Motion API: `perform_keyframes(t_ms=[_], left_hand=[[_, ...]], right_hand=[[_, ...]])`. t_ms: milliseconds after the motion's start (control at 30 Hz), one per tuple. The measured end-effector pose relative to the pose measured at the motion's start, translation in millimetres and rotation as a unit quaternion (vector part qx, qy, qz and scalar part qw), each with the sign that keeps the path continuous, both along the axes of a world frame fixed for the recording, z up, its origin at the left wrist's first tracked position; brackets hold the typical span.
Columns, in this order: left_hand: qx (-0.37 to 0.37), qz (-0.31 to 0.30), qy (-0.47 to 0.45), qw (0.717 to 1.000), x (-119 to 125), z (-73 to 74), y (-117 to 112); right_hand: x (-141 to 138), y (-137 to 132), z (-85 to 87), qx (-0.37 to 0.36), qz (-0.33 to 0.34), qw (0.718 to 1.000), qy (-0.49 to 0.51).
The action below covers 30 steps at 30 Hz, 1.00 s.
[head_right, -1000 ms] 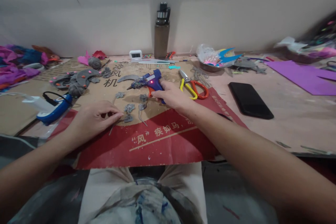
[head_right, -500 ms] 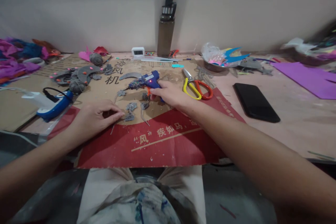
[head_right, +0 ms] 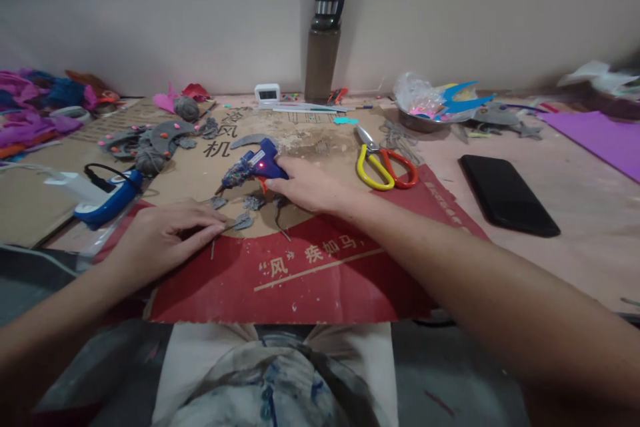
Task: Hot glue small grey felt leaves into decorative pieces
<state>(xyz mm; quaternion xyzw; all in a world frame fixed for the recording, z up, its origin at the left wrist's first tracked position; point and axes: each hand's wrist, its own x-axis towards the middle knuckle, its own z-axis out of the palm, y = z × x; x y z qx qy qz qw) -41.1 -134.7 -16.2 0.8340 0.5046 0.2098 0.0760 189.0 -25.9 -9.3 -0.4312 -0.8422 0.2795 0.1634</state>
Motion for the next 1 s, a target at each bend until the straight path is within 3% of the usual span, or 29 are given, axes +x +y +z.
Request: perform_keyframes(t_ms=[367,500,733,833,900,1000], left_hand=[[0.022,0.009,-0.012,1.0,2,-2.8,-1],[0.019,0.008,-0.014,1.0,2,-4.4,-1],[0.021,-0.005,-0.026,0.999,4,-3.4,-1],[0.018,-0.006,-0.032,0.999,6,-2.1,-2],[0.015,-0.003,-0.033,0.999,7,-1.4,-2],[0.013,0.006,-0.033,0.999,7,-0.7,-4]], right_hand=[[-5,-2,-3.3,0.013,0.009,0.999,-0.045],[-8,-6,-4.3,0.047,-0.011,0.996,-0.08],[-6,-4,-15.0,0.071,-0.031,0.996,-0.053],[-3,-8,-17.3,0.132,-0.06,0.989,-0.032],[-1,-14,-16.1,0.176,-0.045,0.983,-0.008],[-1,-25,-14.6,0.197,0.047,0.979,-0.011]])
